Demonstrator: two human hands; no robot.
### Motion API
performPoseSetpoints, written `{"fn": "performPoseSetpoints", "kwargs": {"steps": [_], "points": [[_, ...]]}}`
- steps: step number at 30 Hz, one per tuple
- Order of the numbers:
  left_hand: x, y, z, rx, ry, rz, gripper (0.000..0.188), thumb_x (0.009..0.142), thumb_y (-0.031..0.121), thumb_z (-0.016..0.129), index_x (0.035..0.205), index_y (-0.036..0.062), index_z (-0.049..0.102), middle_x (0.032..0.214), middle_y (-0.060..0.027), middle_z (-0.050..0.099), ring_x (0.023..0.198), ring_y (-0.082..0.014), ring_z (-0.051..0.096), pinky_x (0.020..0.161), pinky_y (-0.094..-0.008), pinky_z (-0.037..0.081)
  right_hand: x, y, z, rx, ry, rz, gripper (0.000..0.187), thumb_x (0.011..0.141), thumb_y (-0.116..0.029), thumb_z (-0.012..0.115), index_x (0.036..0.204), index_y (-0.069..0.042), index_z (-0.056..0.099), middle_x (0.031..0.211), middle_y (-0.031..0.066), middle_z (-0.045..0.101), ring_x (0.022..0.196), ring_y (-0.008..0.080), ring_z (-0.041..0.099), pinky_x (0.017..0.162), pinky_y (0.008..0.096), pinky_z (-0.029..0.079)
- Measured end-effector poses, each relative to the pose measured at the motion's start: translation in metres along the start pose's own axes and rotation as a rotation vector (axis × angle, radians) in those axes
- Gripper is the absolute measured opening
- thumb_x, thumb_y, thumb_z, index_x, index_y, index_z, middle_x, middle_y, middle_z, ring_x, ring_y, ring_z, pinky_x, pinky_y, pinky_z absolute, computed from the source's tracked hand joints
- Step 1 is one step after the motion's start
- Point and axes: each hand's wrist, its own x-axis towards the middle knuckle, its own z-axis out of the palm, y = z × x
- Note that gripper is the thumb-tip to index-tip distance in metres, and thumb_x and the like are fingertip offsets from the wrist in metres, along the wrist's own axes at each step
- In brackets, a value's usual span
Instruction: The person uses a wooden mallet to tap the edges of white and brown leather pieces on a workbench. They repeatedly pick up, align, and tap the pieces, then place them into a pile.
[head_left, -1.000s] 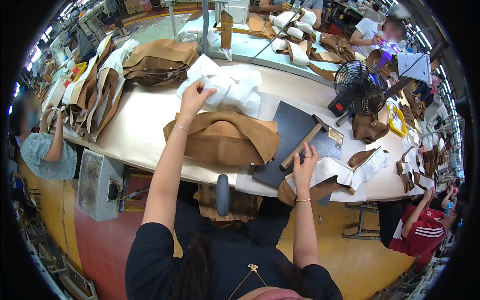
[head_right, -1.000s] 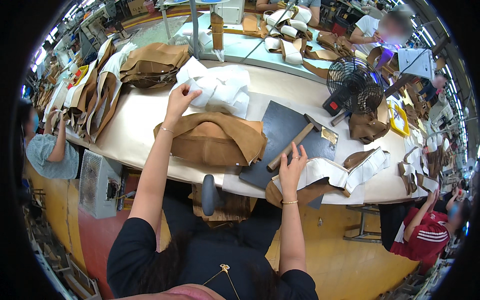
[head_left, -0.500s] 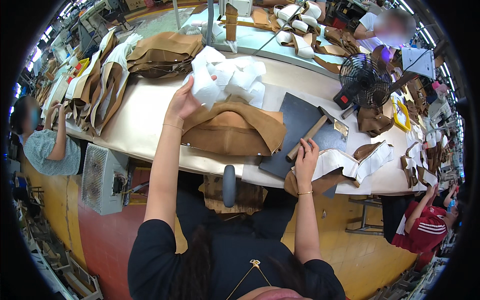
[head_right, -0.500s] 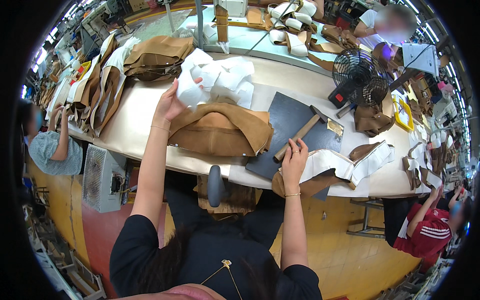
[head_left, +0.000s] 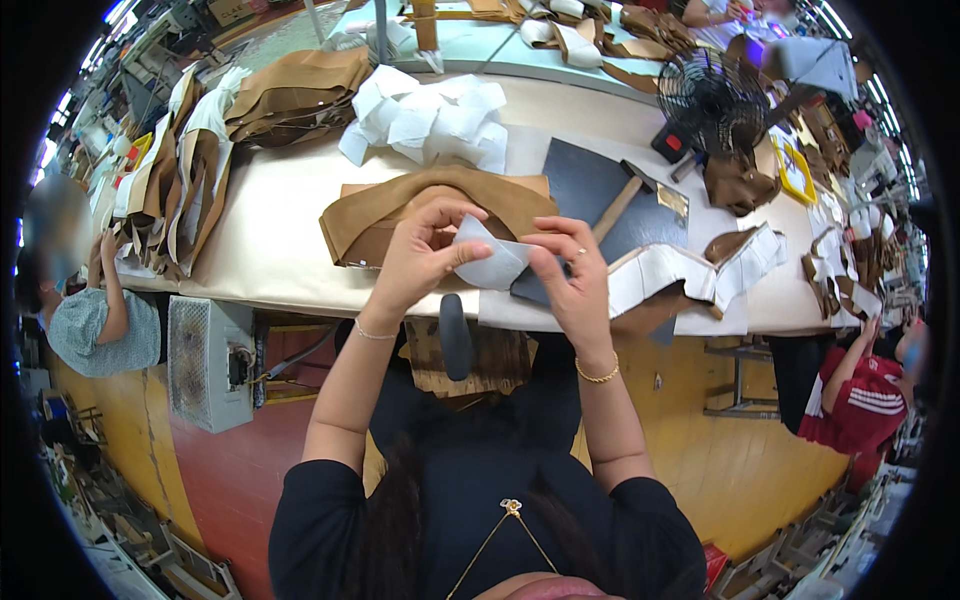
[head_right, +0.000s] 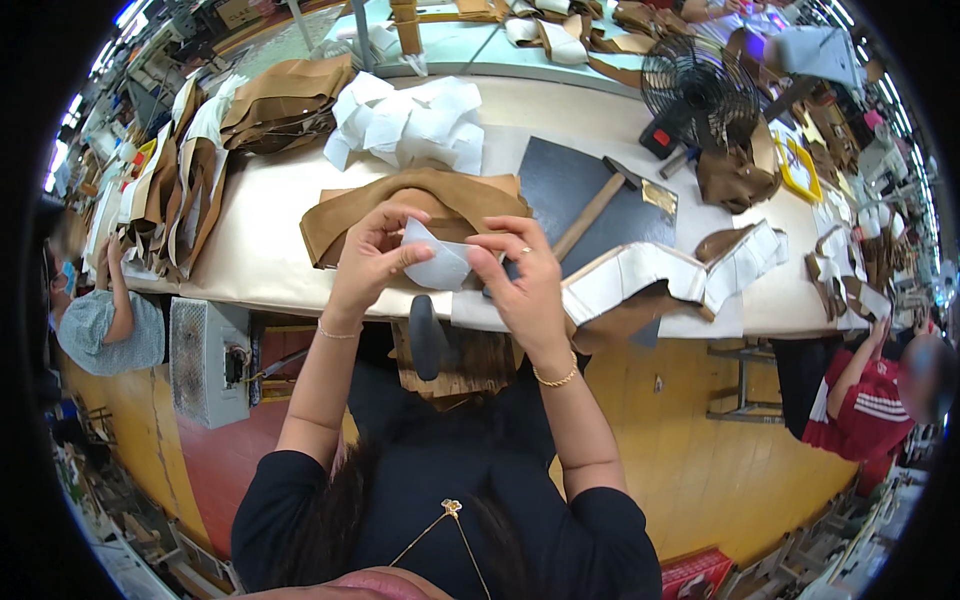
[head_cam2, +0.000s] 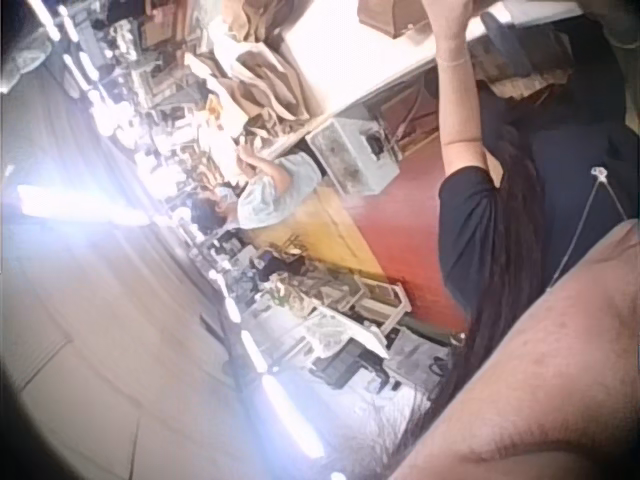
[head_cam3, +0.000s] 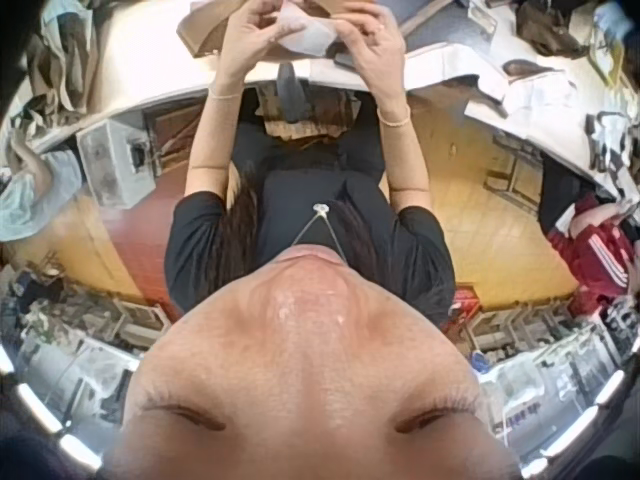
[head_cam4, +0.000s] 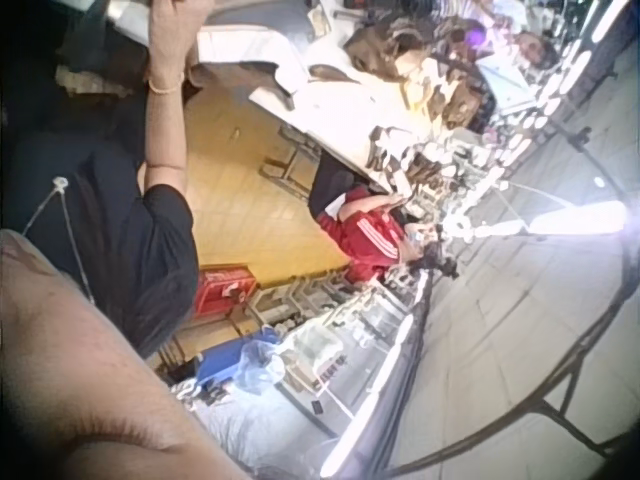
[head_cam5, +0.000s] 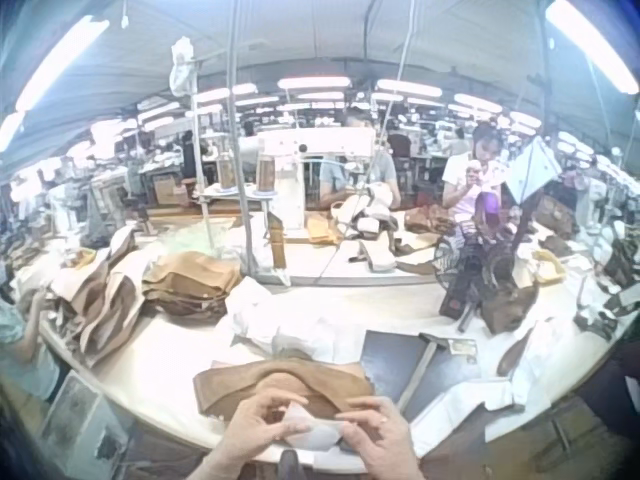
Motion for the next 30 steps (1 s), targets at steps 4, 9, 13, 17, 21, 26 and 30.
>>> {"fn": "performPoseSetpoints", "kwargs": {"steps": [4,9,13,17,21,26,30], "points": [[-0.023,-0.007,0.016,-0.007,0.001,0.115,0.031,0.079,0.004,0.082,0.107,0.0043,0.069,0.109,-0.0073,0.064,0.095,-0.0130,0.062,0.079,-0.0264,0.052,-0.016,0.003,0.006,0.199,-0.038,0.120,0.021,0.091,-0.021,0.074,0.085,-0.001,0.072,0.114,0.0095,0.063,0.098,0.0189,0.062,0.086,0.0314,0.048],[-0.046,0.015,0.022,0.225,0.031,0.088,0.013,0.074,0.005,0.084,0.086,0.0069,0.078,0.114,-0.0071,0.061,0.115,-0.0190,0.055,0.095,-0.0371,0.046,-0.031,-0.001,0.002,0.249,-0.048,0.157,0.021,0.089,-0.020,0.076,0.082,0.000,0.072,0.117,0.0087,0.061,0.095,0.0181,0.060,0.086,0.0313,0.048],[-0.060,0.018,0.022,0.608,0.030,0.414,0.018,0.070,0.010,0.086,0.086,0.0102,0.079,0.110,-0.0051,0.061,0.107,-0.0230,0.056,0.093,-0.0367,0.045,-0.037,-0.005,0.004,0.197,-0.040,0.097,0.020,0.089,-0.018,0.074,0.080,0.000,0.070,0.116,0.0087,0.061,0.095,0.0177,0.059,0.087,0.0307,0.047],[-0.080,0.030,0.028,0.573,0.032,0.593,0.022,0.062,0.018,0.089,0.082,0.0134,0.080,0.104,-0.0028,0.060,0.106,-0.0257,0.054,0.089,-0.0373,0.046,-0.030,0.022,-0.002,0.184,0.239,0.212,0.021,0.093,-0.015,0.069,0.080,0.000,0.063,0.112,0.0080,0.063,0.094,0.0135,0.056,0.085,0.0283,0.045],[-0.108,0.060,0.014,0.586,0.106,0.438,0.022,0.061,0.014,0.089,0.080,0.0103,0.079,0.093,-0.0036,0.060,0.093,-0.0199,0.056,0.077,-0.0302,0.046,-0.023,0.057,-0.053,0.476,0.500,0.283,0.017,0.099,-0.020,0.065,0.091,-0.005,0.066,0.102,0.0014,0.064,0.088,0.0076,0.054,0.084,0.0242,0.044],[-0.132,0.062,-0.076,0.652,0.500,0.302,0.018,0.082,0.001,0.076,0.100,0.0039,0.075,0.083,-0.0005,0.064,0.068,-0.0089,0.054,0.060,-0.0221,0.043,-0.032,0.052,-0.065,0.481,0.413,0.291,0.016,0.100,-0.021,0.065,0.096,-0.006,0.067,0.089,-0.0012,0.065,0.080,0.0064,0.055,0.074,0.0233,0.045],[-0.164,0.065,-0.198,0.274,0.949,0.283,0.029,0.094,0.007,0.069,0.122,0.0024,0.065,0.083,-0.0015,0.063,0.062,-0.0070,0.051,0.055,-0.0215,0.042,-0.044,0.054,-0.056,0.506,0.386,0.410,0.016,0.100,-0.021,0.063,0.092,-0.008,0.065,0.084,-0.0041,0.063,0.072,0.0046,0.052,0.065,0.0219,0.043]]}}
